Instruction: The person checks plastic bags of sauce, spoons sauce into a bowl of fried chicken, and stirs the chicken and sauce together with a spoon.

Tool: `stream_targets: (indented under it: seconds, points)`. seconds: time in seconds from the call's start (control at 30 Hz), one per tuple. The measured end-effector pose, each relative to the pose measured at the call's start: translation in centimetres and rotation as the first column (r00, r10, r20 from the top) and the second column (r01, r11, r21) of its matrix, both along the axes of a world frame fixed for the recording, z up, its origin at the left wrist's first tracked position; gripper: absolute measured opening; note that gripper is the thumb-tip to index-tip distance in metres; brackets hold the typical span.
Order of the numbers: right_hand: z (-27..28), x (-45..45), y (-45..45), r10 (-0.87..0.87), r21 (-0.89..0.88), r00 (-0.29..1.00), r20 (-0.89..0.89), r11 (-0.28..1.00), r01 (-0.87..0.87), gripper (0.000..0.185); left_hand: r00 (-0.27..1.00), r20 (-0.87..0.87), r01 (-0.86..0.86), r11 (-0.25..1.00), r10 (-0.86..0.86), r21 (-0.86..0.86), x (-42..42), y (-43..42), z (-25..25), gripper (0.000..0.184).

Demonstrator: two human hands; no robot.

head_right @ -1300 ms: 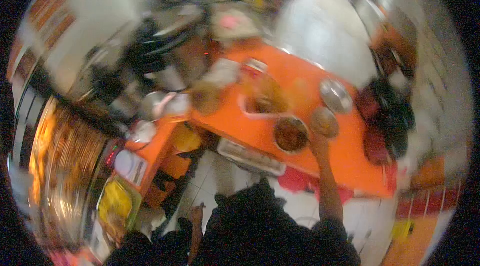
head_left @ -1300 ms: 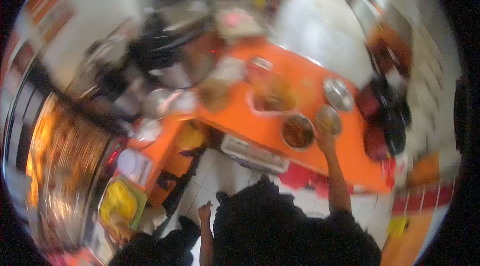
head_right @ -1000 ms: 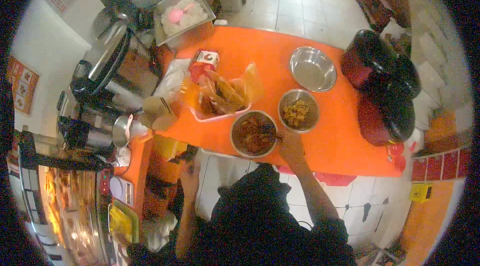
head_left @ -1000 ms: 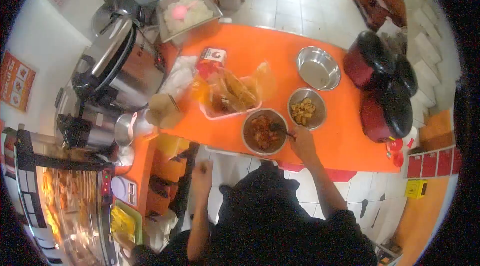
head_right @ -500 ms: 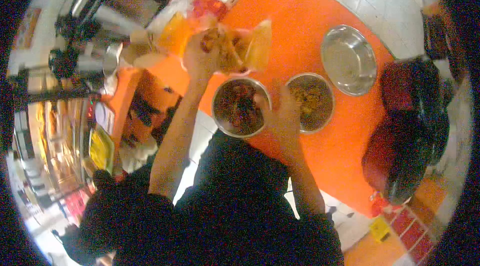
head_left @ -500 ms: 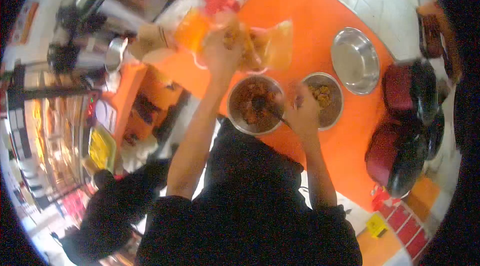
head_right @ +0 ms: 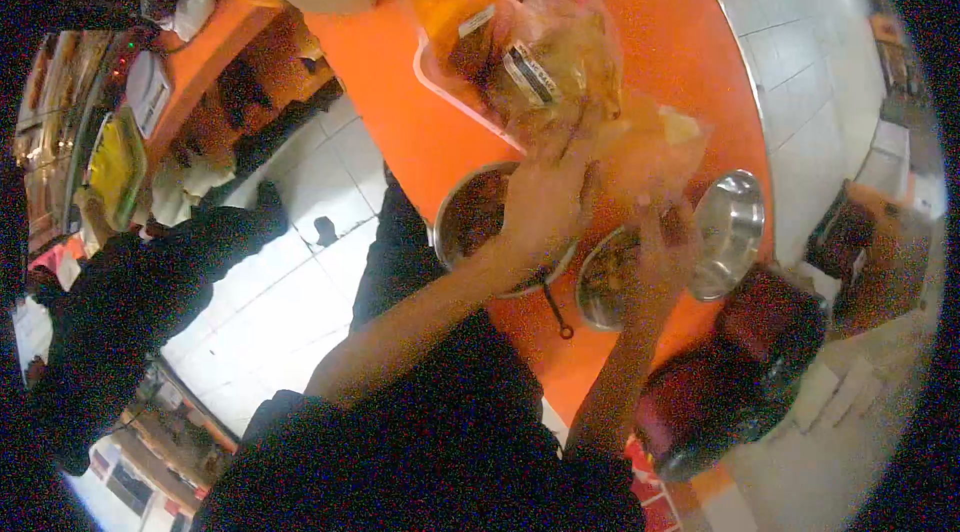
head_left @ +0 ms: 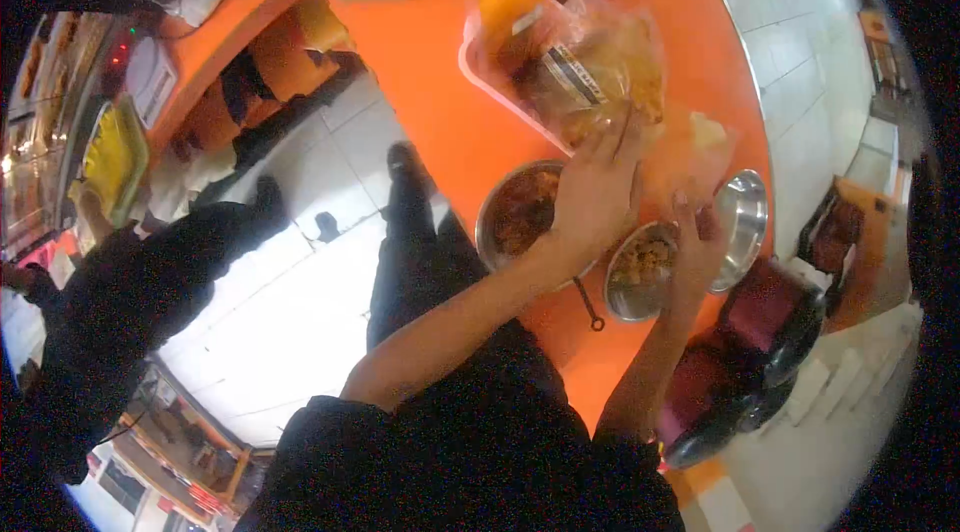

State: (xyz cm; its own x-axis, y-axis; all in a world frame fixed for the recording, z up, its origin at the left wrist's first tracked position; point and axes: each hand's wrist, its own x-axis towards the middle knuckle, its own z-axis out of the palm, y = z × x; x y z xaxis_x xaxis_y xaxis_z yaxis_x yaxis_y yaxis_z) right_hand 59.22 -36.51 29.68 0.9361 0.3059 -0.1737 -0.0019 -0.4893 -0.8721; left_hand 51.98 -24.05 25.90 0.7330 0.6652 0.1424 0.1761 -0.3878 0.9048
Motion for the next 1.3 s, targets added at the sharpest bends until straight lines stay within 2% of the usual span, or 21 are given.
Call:
stream_targets:
  seconds: [0.1, 0.2, 0.3, 0.4, 0.5, 0.53, 0.63, 0.83, 0.9, 1.13, 1.23, 1.3]
  points:
    - [1.2, 0.2, 0.7, -0.03, -0.054, 0.999, 0.023, 0.998, 0.031, 0.029, 0.999, -0.009, 0.05, 0.998, -0.05, -0.05, -0.2, 0.3, 0.2, 0.067]
    - [1.5, 0.5, 1.1, -0.109, 0.02, 0.991, -0.074, 0.994, 0.111, 0.031, 0.997, -0.044, 0.054, 0.992, -0.059, -0.111, 0.0, 0.1, 0.4, 0.068]
    - [0.7, 1.6, 0.7, -0.045, -0.001, 0.999, 0.018, 0.999, 0.045, 0.027, 0.999, -0.012, 0.034, 0.995, -0.035, -0.097, 0.0, 0.3, 0.5, 0.07]
    - [1.1, 2.1, 1.1, -0.073, -0.105, 0.997, 0.006, 0.992, 0.074, 0.025, 0.996, -0.02, 0.079, 0.972, -0.086, -0.222, -0.3, 0.8, 0.2, 0.066]
    - [2.7, 2.8, 1.5, -0.017, -0.204, 0.998, 0.058, 0.979, 0.028, 0.025, 0.995, 0.085, -0.046, 0.994, 0.055, -0.104, -0.5, 1.7, 0.3, 0.059]
    - [3.6, 2.9, 1.6, -0.047, -0.167, 0.996, 0.072, 0.984, 0.058, 0.024, 0.995, 0.068, -0.064, 0.988, 0.074, -0.139, -0.4, 2.0, 0.5, 0.054]
    - [6.3, 3.4, 2.0, -0.09, -0.096, 0.992, 0.09, 0.99, 0.099, 0.022, 0.986, 0.09, -0.139, 0.99, 0.141, -0.021, 0.0, 2.4, 0.1, 0.054]
    - [7.5, 5.1, 0.5, -0.072, -0.133, 0.997, 0.011, 0.988, 0.073, 0.027, 0.977, 0.099, -0.185, 0.982, 0.188, -0.039, -0.2, 2.2, -0.8, 0.052]
    - [7.5, 5.3, 0.2, -0.067, -0.093, 0.997, -0.028, 0.994, 0.064, 0.027, 0.976, 0.116, -0.181, 0.982, 0.186, -0.053, -0.3, 2.4, -0.7, 0.052]
    - [7.4, 5.7, -0.4, -0.003, -0.162, 1.0, 0.024, 0.987, 0.007, 0.029, 0.964, 0.176, -0.204, 0.979, 0.201, -0.002, -0.9, 2.4, -0.4, 0.048]
    - [7.8, 5.5, 0.2, 0.034, -0.159, 0.999, 0.029, 0.987, -0.029, 0.026, 0.955, 0.271, -0.153, 0.982, 0.118, 0.113, -1.2, 1.8, 0.4, 0.044]
    - [8.3, 5.1, 1.4, 0.064, -0.146, 0.997, 0.046, 0.988, -0.056, 0.025, 0.955, 0.293, -0.064, 0.994, 0.034, 0.092, -0.4, 0.5, 1.2, 0.045]
